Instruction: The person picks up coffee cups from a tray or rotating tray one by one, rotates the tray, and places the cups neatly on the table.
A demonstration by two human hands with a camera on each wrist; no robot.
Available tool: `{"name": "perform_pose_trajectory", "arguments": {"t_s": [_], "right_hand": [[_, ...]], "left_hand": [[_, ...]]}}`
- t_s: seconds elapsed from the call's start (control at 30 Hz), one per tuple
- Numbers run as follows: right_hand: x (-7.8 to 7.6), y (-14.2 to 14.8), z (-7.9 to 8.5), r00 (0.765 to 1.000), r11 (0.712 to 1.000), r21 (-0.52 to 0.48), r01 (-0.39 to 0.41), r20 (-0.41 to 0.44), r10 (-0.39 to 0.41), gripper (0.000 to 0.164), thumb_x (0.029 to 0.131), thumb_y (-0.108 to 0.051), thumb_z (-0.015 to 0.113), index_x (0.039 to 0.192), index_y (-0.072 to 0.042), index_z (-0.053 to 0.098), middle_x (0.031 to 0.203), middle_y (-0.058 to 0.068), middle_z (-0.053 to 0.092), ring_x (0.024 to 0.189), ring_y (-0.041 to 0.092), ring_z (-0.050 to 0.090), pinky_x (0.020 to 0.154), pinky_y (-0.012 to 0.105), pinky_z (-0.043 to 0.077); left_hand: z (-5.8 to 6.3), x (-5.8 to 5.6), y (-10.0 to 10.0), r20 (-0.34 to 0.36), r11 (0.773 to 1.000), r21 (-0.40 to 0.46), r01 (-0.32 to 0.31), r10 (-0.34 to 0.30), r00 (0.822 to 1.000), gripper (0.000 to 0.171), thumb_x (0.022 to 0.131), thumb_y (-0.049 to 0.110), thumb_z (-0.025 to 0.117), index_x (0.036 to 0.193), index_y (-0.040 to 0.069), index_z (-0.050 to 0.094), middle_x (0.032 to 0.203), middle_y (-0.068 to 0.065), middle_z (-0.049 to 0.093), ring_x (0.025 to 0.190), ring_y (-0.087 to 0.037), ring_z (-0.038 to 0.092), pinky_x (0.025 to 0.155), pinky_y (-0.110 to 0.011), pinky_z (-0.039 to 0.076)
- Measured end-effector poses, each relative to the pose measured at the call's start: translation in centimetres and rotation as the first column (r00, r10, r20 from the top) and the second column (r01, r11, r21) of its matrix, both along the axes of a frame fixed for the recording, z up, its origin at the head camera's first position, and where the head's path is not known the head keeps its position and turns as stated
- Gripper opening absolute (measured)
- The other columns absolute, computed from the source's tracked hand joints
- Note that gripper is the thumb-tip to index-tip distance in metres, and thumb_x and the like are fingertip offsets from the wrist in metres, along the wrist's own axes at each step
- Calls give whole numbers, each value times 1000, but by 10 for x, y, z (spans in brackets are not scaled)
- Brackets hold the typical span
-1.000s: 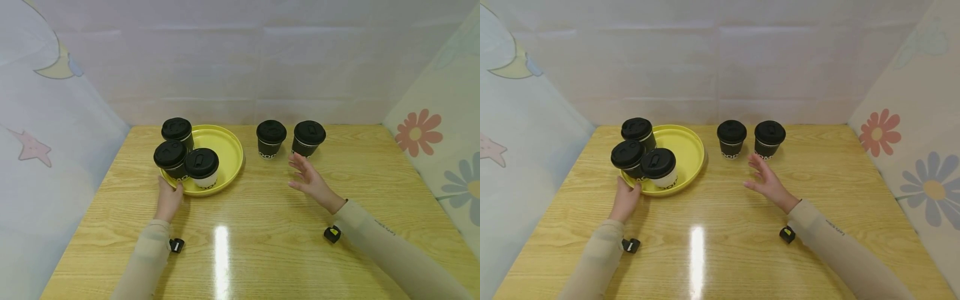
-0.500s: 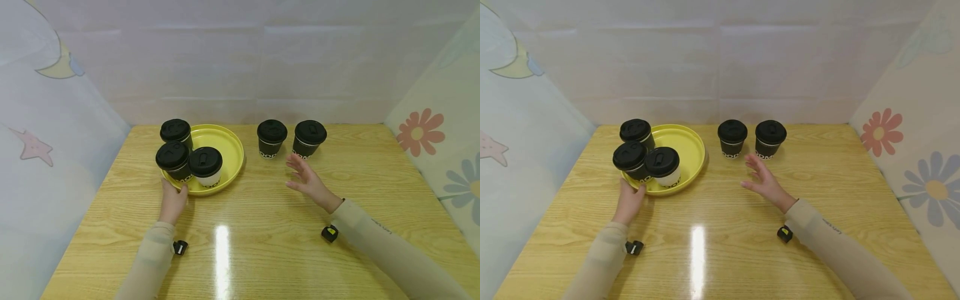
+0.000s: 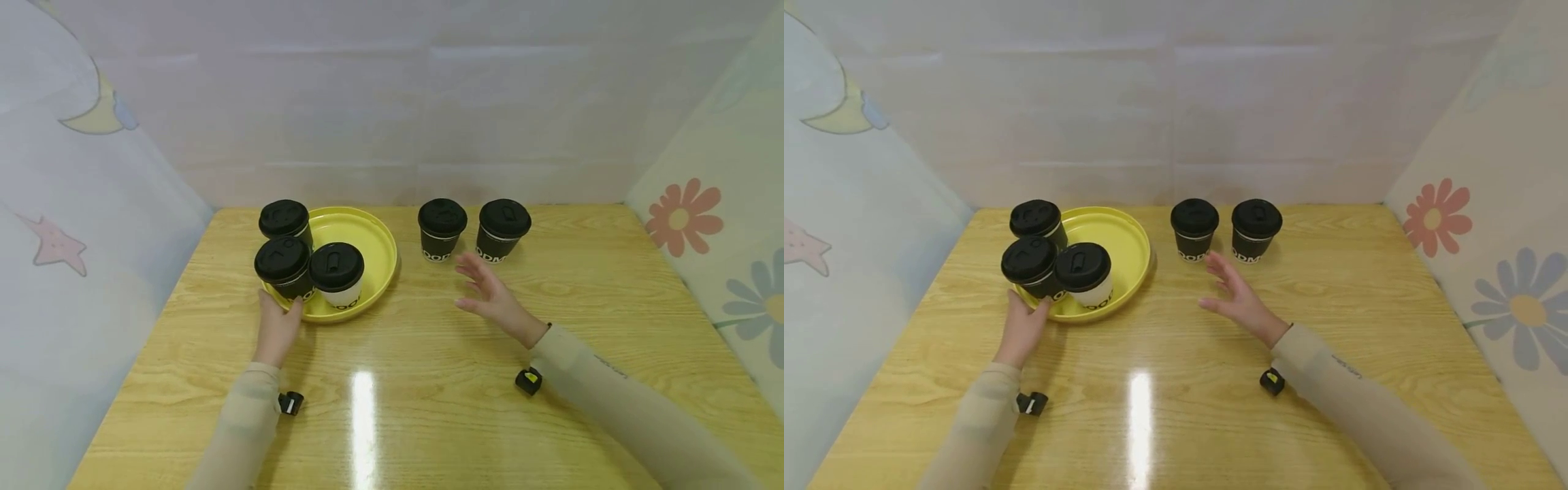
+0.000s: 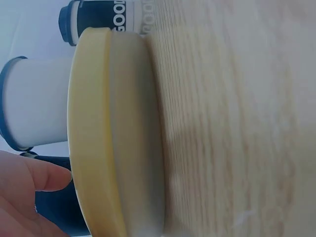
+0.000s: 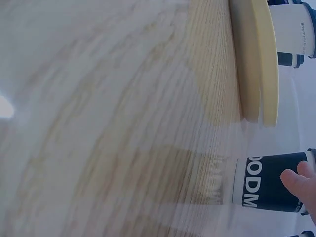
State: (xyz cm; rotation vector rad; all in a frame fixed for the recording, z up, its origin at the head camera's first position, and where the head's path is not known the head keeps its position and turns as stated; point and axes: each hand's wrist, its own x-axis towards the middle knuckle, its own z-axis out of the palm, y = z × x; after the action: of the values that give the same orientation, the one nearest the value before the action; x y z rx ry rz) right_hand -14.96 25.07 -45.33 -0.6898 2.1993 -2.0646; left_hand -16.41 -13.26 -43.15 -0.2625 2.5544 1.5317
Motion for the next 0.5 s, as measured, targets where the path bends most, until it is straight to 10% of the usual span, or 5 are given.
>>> {"name": "perform_pose_trajectory", "arguments": {"t_s": [0.27, 0.5], "right_hand": [[-2, -9, 4, 1000, 999, 27, -17, 6, 16, 83, 91, 6, 60, 154, 4, 6, 155, 29, 15, 140, 45, 17, 110, 60, 17], [-3, -12, 6, 1000, 999, 43, -16, -1, 16, 83, 91, 3, 62, 153, 4, 8, 155, 28, 17, 140, 46, 17, 108, 65, 15]], "left_hand": [[-5, -3, -2, 20, 999, -25, 24, -23, 1000, 85, 99, 14, 41, 142, -9, -29, 152, -30, -24, 144, -38, -11, 117, -46, 2], [-9, 2, 6, -55, 1000, -28, -4, 2, 998, 86, 95, 16, 42, 143, -12, -24, 151, -35, -21, 143, -42, -9, 116, -48, 2]]}}
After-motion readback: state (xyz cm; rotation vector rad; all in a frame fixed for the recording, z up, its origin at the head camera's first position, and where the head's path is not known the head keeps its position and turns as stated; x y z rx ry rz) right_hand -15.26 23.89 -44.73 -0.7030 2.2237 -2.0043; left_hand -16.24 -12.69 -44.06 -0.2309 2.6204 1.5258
